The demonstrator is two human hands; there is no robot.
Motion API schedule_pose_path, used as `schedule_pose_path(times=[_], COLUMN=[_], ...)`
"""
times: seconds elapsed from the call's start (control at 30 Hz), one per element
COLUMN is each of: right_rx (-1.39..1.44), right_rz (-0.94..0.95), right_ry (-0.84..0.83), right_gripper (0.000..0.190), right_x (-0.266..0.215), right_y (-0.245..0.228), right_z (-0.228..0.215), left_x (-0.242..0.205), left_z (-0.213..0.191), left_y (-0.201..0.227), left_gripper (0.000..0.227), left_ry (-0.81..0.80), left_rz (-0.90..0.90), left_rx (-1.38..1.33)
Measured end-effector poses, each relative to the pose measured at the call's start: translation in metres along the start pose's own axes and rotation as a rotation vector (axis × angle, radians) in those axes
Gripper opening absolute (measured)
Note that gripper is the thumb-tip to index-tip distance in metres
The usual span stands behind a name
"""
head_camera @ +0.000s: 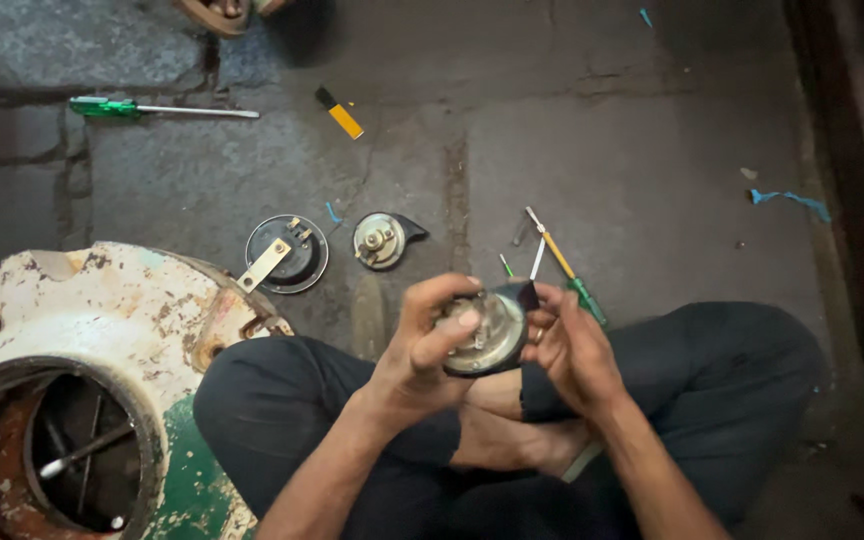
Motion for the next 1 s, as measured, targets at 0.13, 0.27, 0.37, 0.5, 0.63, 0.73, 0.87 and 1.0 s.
schedule_pose_path(times=[0.13, 0.27, 0.37, 0.5, 0.63, 0.73, 0.87, 1.0], right_rx=[-0.144, 0.024, 0.067, 0.106, -0.260, -0.178, -0.498, -1.261], right_rz=[-0.039, -0.088, -0.184, -0.250, -0.365, -0.299, -0.231, -0.129], right_ry=[-0.069, -0.033, -0.131, -0.269, -0.378, -0.321, -0.391, -0.196], right_gripper=[0.046, 0.037, 0.031, 0.022, 0.016, 0.016, 0.025, 0.031], right_x=[-0.010, -0.001, -0.003, -0.002, -0.003, 0.006, 0.015, 0.048], right_y=[-0.023, -0.030, -0.037, -0.041, -0.051, -0.048, -0.052, -0.054], right_z=[0.036, 0.028, 0.018, 0.006, 0.012, 0.003, -0.005, -0.060], left_x=[0.005, 0.004, -0.004, -0.010, -0.030, -0.040, -0.046, -0.050], left_z=[0.020, 0.027, 0.039, 0.048, 0.079, 0.094, 0.094, 0.085], left_y=[-0.001, -0.022, -0.034, -0.058, -0.077, -0.076, -0.086, -0.103], left_gripper=[0.096, 0.117, 0.130, 0.117, 0.099, 0.080, 0.064, 0.059], left_ry=[-0.090, -0.109, -0.174, -0.037, 0.010, -0.049, -0.051, -0.127], left_rz=[-0.030, -0.216, -0.353, -0.553, -0.868, -0.951, -0.973, -1.078], left_rx=[-0.005, -0.249, -0.576, -1.003, -1.358, -1.498, -1.314, -0.821])
Point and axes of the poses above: each hand's wrist, its own x-axis towards the middle knuckle, its own z-axis out of the palm, y = z × x, the point moved 10 cm from there along x, towards the middle knuckle, and after that the axes turned 10 degrees about -y, right-handed, at the moved point
